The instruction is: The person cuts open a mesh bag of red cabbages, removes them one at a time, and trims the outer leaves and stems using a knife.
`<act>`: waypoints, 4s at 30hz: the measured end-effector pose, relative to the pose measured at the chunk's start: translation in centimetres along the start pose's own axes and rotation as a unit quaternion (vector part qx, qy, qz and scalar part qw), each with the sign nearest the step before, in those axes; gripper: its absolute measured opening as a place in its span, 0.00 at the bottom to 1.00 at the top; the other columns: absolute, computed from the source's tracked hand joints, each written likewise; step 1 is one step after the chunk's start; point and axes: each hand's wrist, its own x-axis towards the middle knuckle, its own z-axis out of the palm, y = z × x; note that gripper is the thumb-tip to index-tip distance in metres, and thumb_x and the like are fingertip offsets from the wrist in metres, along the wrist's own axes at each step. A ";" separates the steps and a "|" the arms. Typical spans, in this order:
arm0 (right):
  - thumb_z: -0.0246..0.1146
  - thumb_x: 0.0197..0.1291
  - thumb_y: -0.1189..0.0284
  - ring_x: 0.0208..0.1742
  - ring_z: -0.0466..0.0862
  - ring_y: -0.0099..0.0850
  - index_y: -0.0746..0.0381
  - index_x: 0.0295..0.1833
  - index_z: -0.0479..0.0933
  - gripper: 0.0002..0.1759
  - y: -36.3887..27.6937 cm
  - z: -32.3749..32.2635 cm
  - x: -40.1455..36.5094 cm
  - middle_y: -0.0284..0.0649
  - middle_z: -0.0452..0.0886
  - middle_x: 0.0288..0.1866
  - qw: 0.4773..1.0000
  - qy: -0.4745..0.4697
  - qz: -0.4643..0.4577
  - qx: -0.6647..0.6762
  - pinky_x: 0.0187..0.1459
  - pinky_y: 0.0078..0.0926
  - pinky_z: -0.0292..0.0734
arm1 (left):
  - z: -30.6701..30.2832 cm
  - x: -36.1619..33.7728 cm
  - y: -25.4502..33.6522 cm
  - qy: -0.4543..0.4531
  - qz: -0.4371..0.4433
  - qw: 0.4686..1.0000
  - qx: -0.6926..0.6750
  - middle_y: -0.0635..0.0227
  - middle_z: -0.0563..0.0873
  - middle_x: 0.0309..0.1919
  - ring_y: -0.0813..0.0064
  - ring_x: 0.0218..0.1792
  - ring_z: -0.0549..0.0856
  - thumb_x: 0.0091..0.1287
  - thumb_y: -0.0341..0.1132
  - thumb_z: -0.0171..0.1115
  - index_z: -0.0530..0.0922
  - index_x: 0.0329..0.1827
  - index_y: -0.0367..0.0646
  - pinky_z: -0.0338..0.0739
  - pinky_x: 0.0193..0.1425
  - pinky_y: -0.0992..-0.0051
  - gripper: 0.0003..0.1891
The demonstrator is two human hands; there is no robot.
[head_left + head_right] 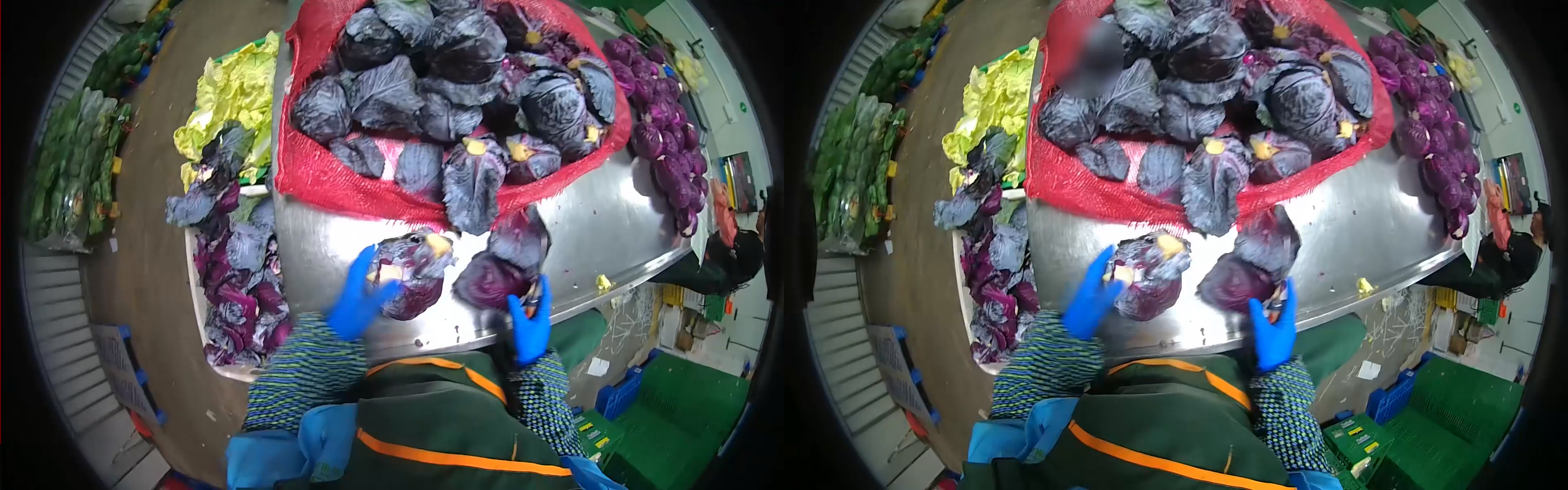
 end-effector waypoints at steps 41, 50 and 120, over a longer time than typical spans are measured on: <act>0.72 0.50 0.65 0.59 0.74 0.34 0.67 0.62 0.69 0.35 -6.0 4.3 1.2 0.48 0.75 0.57 0.927 -0.352 0.126 0.043 0.61 0.31 0.67 | -0.8 -0.5 5.2 0.175 0.282 0.753 0.568 0.53 0.80 0.45 0.63 0.45 0.80 0.56 0.41 0.69 0.75 0.56 0.38 0.75 0.50 0.66 0.26; 0.52 0.64 0.72 0.42 0.78 0.41 0.58 0.68 0.64 0.25 -8.5 -0.6 -1.0 0.47 0.75 0.43 0.949 -0.286 -0.041 -0.126 0.45 0.32 0.74 | 4.1 -2.8 -1.4 -0.095 0.151 0.800 0.573 0.49 0.58 0.60 0.51 0.61 0.64 0.38 0.47 0.78 0.53 0.72 0.43 0.61 0.67 0.60 0.58; 0.54 0.63 0.76 0.36 0.79 0.37 0.55 0.66 0.68 0.25 -7.0 -0.6 -2.9 0.45 0.74 0.39 0.967 -0.161 -0.024 -0.195 0.38 0.29 0.75 | 10.4 3.6 -2.0 -0.091 0.215 0.700 0.675 0.45 0.64 0.59 0.46 0.59 0.65 0.36 0.52 0.78 0.59 0.70 0.48 0.61 0.63 0.52 0.55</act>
